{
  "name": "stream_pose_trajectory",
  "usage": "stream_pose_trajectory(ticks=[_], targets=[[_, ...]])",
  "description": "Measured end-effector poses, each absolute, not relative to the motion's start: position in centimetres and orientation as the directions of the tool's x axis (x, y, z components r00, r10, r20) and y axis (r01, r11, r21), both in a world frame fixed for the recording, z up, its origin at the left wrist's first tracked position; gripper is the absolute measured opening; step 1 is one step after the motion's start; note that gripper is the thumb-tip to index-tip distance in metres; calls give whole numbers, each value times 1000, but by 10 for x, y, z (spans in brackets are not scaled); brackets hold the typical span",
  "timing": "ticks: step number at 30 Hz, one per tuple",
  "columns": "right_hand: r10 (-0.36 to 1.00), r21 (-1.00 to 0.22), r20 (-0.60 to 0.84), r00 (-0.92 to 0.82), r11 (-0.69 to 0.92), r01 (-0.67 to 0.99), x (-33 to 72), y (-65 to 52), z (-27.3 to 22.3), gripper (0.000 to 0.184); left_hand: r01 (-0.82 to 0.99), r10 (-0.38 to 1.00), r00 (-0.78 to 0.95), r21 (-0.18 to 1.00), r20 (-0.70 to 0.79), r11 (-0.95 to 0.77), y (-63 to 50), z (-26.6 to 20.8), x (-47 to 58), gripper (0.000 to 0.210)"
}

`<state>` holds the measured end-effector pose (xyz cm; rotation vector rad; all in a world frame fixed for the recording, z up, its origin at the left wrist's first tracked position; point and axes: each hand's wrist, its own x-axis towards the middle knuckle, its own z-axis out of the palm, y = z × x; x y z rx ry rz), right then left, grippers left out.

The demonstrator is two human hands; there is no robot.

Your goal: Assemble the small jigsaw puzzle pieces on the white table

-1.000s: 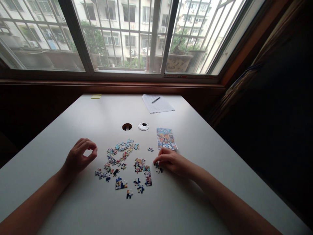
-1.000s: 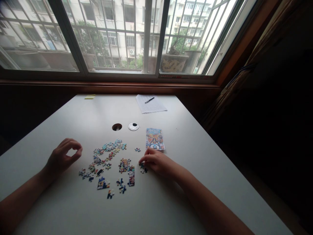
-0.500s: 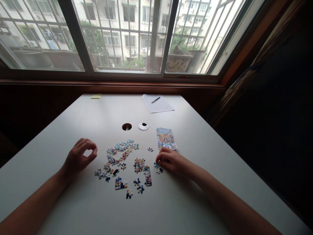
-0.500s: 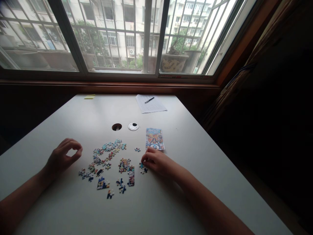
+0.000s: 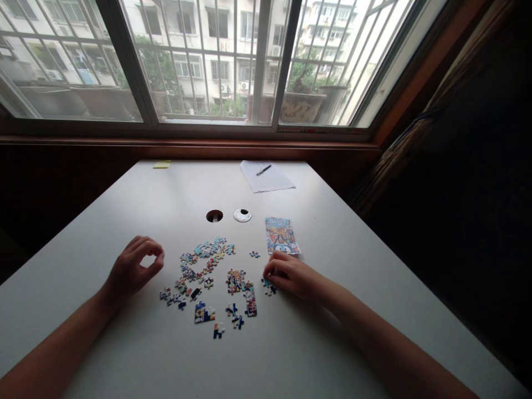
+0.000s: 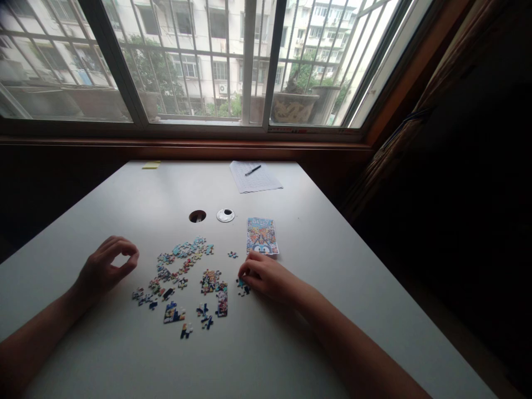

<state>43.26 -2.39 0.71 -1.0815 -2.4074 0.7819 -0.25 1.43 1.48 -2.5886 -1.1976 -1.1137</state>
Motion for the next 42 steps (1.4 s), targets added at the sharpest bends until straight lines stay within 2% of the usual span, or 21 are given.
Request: stream_pose_trajectory(ticks=[42], targets=[[785, -615, 161, -598, 554, 561, 429, -27, 4, 15, 678, 628, 439, 221, 642, -701, 15, 15, -2, 6]])
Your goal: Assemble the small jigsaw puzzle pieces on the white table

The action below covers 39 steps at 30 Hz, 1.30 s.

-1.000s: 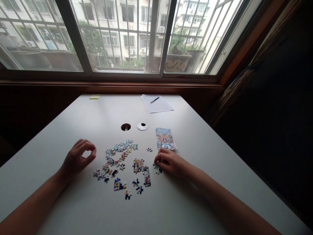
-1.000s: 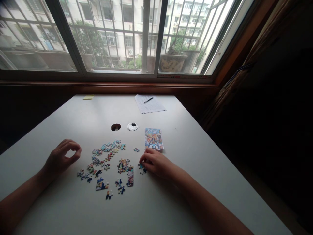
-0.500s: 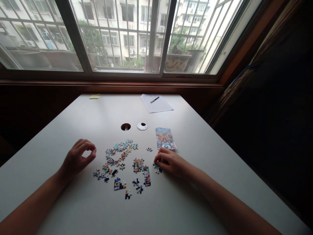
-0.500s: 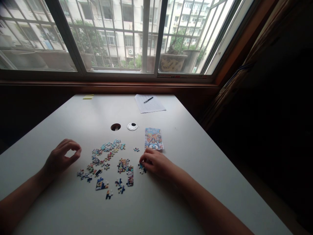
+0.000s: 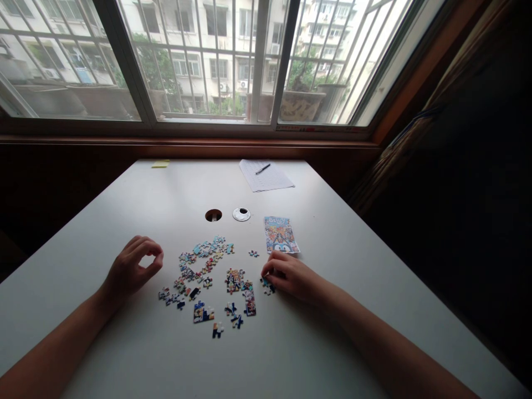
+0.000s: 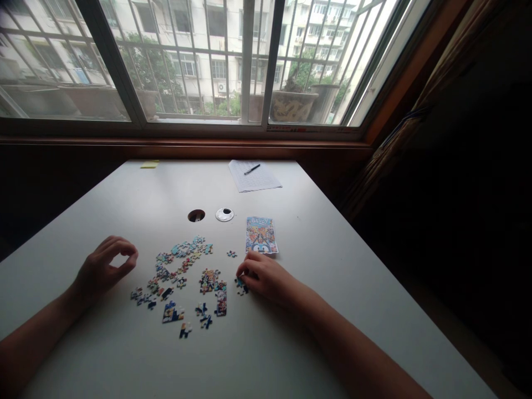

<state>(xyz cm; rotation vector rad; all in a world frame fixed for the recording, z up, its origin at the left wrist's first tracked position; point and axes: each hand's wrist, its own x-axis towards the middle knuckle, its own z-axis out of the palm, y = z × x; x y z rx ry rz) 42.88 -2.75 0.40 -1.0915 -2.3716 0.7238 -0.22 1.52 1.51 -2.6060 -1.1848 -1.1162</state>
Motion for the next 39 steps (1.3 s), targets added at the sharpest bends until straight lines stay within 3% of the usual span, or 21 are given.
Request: stream_pose_trajectory(ticks=[39], targets=[[768, -684, 99, -632, 514, 518, 429, -32, 24, 23, 679, 649, 424, 252, 631, -689, 15, 13, -3, 6]])
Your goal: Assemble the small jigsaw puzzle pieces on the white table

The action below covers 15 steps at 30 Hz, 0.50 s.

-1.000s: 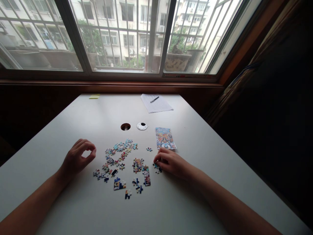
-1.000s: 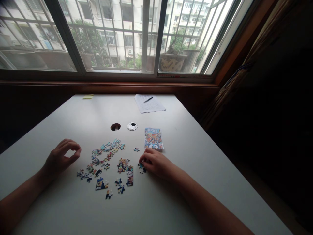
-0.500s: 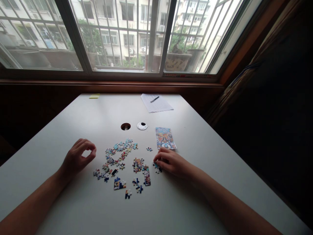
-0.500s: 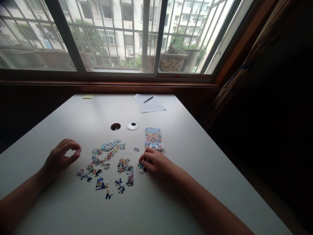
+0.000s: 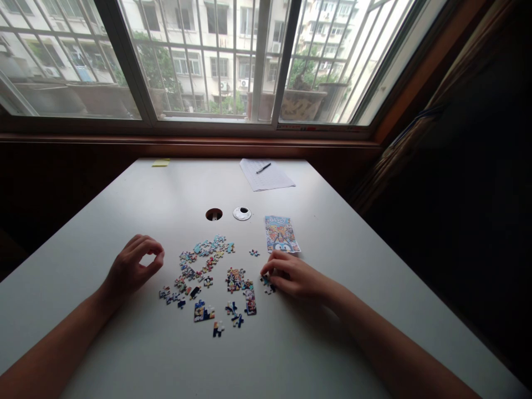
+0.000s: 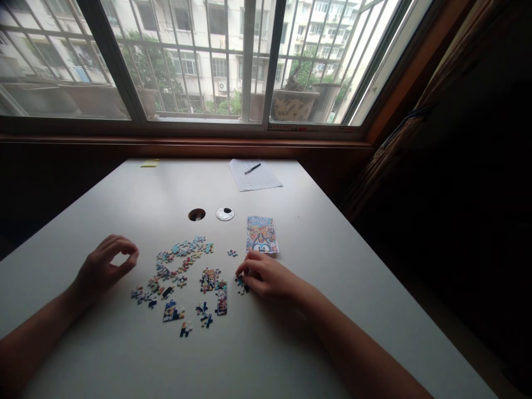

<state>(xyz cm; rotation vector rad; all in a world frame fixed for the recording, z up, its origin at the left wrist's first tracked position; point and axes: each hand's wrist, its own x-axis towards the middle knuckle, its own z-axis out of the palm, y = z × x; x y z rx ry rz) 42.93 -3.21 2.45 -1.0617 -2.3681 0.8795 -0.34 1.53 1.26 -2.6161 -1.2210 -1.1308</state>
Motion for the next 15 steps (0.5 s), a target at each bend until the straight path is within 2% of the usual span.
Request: stream_pose_trajectory(ticks=[15], targets=[[785, -654, 80, -615, 507, 562, 428, -31, 20, 19, 692, 668, 409, 266, 622, -671, 15, 14, -3, 7]])
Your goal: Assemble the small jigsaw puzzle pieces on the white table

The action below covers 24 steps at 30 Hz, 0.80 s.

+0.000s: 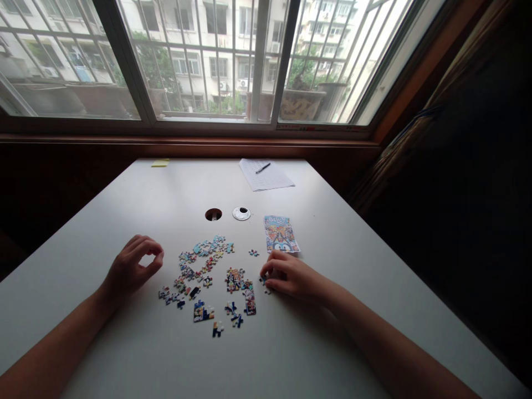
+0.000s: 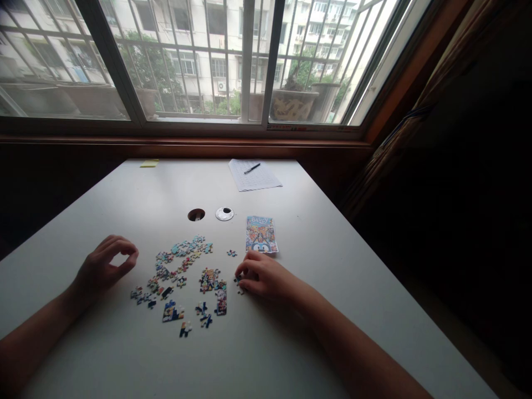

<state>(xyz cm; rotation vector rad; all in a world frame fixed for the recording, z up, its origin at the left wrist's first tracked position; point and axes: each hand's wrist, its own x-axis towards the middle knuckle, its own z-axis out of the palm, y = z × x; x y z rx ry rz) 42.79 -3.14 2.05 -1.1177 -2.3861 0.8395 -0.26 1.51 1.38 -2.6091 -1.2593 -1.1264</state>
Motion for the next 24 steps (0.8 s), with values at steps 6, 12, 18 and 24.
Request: stream_pose_trajectory(ticks=[6, 12, 18, 24], targets=[[783, -647, 72, -618, 508, 568, 428, -30, 18, 18, 683, 654, 426, 252, 625, -686, 15, 14, -2, 6], [780, -655, 51, -624, 498, 568, 428, -31, 20, 16, 674, 640, 442, 238, 628, -699, 16, 13, -4, 5], [763, -653, 17, -646, 498, 570, 429, -31, 25, 18, 675, 638, 441, 236, 631, -700, 16, 13, -4, 5], [755, -654, -4, -656, 495, 573, 431, -31, 26, 19, 676, 636, 450, 225, 627, -701, 15, 16, -2, 6]])
